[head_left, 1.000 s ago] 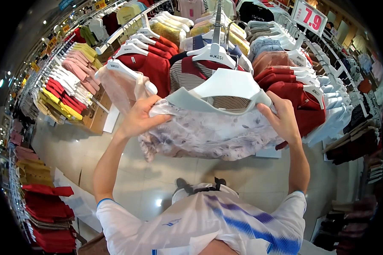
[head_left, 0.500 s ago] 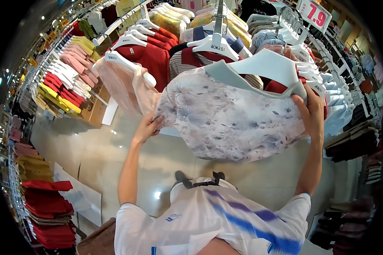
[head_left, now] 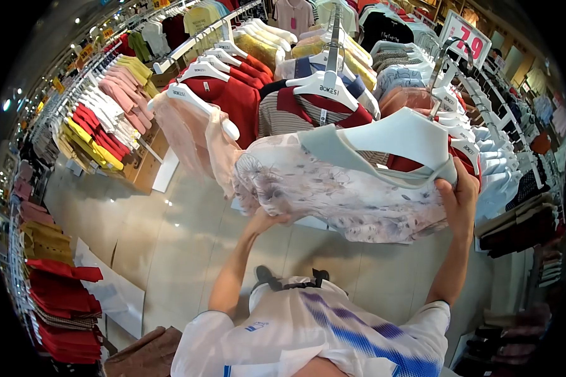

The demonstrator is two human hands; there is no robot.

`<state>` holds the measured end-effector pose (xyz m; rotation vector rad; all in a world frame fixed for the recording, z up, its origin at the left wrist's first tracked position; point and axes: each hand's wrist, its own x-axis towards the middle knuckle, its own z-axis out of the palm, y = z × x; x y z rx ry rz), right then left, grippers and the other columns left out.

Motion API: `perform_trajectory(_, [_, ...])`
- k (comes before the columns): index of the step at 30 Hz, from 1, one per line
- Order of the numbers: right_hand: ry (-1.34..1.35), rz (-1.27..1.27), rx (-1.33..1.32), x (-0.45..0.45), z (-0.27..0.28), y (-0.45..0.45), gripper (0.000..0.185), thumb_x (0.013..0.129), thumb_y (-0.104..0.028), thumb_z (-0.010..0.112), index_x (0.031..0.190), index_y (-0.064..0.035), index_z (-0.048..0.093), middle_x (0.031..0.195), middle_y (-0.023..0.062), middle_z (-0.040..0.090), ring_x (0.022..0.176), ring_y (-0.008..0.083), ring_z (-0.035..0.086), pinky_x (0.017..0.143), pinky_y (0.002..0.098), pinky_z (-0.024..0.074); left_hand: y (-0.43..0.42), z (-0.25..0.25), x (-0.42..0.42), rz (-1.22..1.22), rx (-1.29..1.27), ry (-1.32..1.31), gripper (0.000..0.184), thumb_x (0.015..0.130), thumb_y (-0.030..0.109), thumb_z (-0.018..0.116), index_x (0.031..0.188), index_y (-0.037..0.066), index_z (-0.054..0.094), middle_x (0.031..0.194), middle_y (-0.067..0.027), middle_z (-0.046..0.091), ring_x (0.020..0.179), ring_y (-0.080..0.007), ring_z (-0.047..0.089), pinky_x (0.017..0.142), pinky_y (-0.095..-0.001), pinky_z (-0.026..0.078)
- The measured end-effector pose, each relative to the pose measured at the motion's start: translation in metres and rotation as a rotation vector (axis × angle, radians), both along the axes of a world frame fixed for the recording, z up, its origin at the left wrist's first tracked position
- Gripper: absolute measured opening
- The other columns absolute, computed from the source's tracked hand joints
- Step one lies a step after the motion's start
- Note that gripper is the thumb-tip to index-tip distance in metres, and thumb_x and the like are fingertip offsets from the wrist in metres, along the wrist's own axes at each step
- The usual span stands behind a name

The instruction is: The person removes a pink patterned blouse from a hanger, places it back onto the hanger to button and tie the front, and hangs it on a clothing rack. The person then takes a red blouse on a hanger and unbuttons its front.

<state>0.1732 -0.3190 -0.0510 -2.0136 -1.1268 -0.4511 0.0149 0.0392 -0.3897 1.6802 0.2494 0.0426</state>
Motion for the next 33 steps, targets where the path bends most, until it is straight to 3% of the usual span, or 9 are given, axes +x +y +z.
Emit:
perform_trajectory(1, [-0.04, -0.003, 0.018, -0.001, 0.003, 0.002, 0.031, 0.085, -0.023, 0.072, 0.088, 0.0021, 0.055, 0.064, 0.0091, 0.048, 0.058, 0.0168, 0.042, 0.056, 0.0294, 0.0391, 0.001, -0.012, 0.005, -0.041, -0.025, 0.189, 0.069, 0.079, 0.016, 0.079, 0.137, 0.0, 0.046, 0.131, -0.0124, 0.054, 0.118, -0.0199, 0.051, 0.101, -0.0358, 0.042])
perform_trajectory(4, [-0.035, -0.038, 0.056, 0.004, 0.016, 0.002, 0.032, 0.084, -0.025, 0.073, 0.09, 0.0021, 0.056, 0.064, 0.0089, 0.052, 0.059, 0.0184, 0.044, 0.058, 0.0295, 0.0399, -0.007, -0.071, -0.001, -0.02, 0.071, -0.018, 0.057, 0.086, 0.013, 0.073, 0.136, 0.0, 0.049, 0.124, -0.0103, 0.059, 0.11, -0.0174, 0.053, 0.096, -0.0358, 0.046])
perform_trajectory(8, [-0.056, -0.058, -0.073, 0.008, 0.031, 0.007, 0.033, 0.084, -0.027, 0.072, 0.094, 0.0017, 0.059, 0.069, 0.0109, 0.06, 0.061, 0.0195, 0.053, 0.061, 0.0304, 0.0427, -0.026, -0.061, -0.032, 0.028, 0.127, -0.255, 0.05, 0.089, 0.01, 0.069, 0.135, 0.001, 0.051, 0.119, -0.0077, 0.062, 0.103, -0.0157, 0.055, 0.091, -0.0346, 0.048])
perform_trajectory(14, [-0.095, -0.059, -0.044, 0.016, 0.026, 0.018, 0.034, 0.085, -0.029, 0.072, 0.094, 0.0015, 0.06, 0.069, 0.0107, 0.06, 0.06, 0.0185, 0.053, 0.06, 0.0305, 0.0429, -0.025, -0.037, -0.067, 0.02, -0.021, 0.056, 0.046, 0.085, 0.01, 0.073, 0.129, 0.005, 0.059, 0.117, -0.0052, 0.066, 0.105, -0.0149, 0.058, 0.093, -0.0318, 0.047])
perform_trajectory(18, [-0.038, -0.021, -0.013, 0.023, 0.026, 0.025, 0.036, 0.086, -0.031, 0.071, 0.094, 0.0014, 0.06, 0.069, 0.0097, 0.058, 0.06, 0.0174, 0.05, 0.06, 0.0299, 0.0427, -0.015, -0.072, -0.086, -0.039, -0.016, -0.034, 0.051, 0.082, 0.011, 0.076, 0.13, 0.005, 0.058, 0.122, -0.0068, 0.065, 0.109, -0.0162, 0.059, 0.095, -0.0316, 0.047])
perform_trajectory(23, [-0.086, 0.004, 0.029, 0.027, 0.027, 0.036, 0.038, 0.088, -0.035, 0.067, 0.094, 0.0014, 0.059, 0.067, 0.0097, 0.054, 0.061, 0.0168, 0.046, 0.06, 0.031, 0.0417, -0.006, -0.075, -0.101, 0.067, -0.453, 0.054, 0.057, 0.08, 0.005, 0.076, 0.134, 0.003, 0.055, 0.128, -0.008, 0.063, 0.117, -0.0188, 0.057, 0.1, -0.0333, 0.045])
perform_trajectory(26, [-0.108, 0.033, 0.069, 0.035, 0.022, 0.034, 0.038, 0.09, -0.035, 0.066, 0.097, 0.0015, 0.059, 0.068, 0.0091, 0.054, 0.061, 0.0155, 0.046, 0.059, 0.0314, 0.0408, -0.009, -0.05, -0.12, 0.133, -0.508, 0.07, 0.058, 0.081, 0.001, 0.074, 0.134, 0.0, 0.052, 0.128, -0.0108, 0.061, 0.117, -0.0215, 0.058, 0.101, -0.0348, 0.046])
perform_trajectory(28, [0.0, 0.009, -0.016, 0.045, 0.023, 0.026, 0.051, 0.095, -0.041, 0.059, 0.114, 0.0064, 0.058, 0.08, 0.0034, 0.059, 0.072, 0.0107, 0.045, 0.063, 0.0282, 0.0398, -0.015, -0.06, -0.126, 0.215, -0.596, 0.011, 0.057, 0.081, 0.001, 0.074, 0.134, -0.001, 0.051, 0.128, -0.0126, 0.06, 0.116, -0.0223, 0.058, 0.101, -0.0352, 0.046])
perform_trajectory(33, [-0.015, 0.052, -0.006, 0.054, 0.027, 0.03, 0.046, 0.097, -0.035, 0.057, 0.119, 0.0066, 0.057, 0.085, 0.0041, 0.06, 0.078, 0.0109, 0.047, 0.07, 0.0257, 0.0409, -0.029, -0.079, -0.135, 0.26, -0.633, -0.044, 0.049, 0.082, 0.0, 0.073, 0.126, -0.001, 0.052, 0.121, -0.0147, 0.061, 0.113, -0.0242, 0.06, 0.101, -0.0369, 0.047])
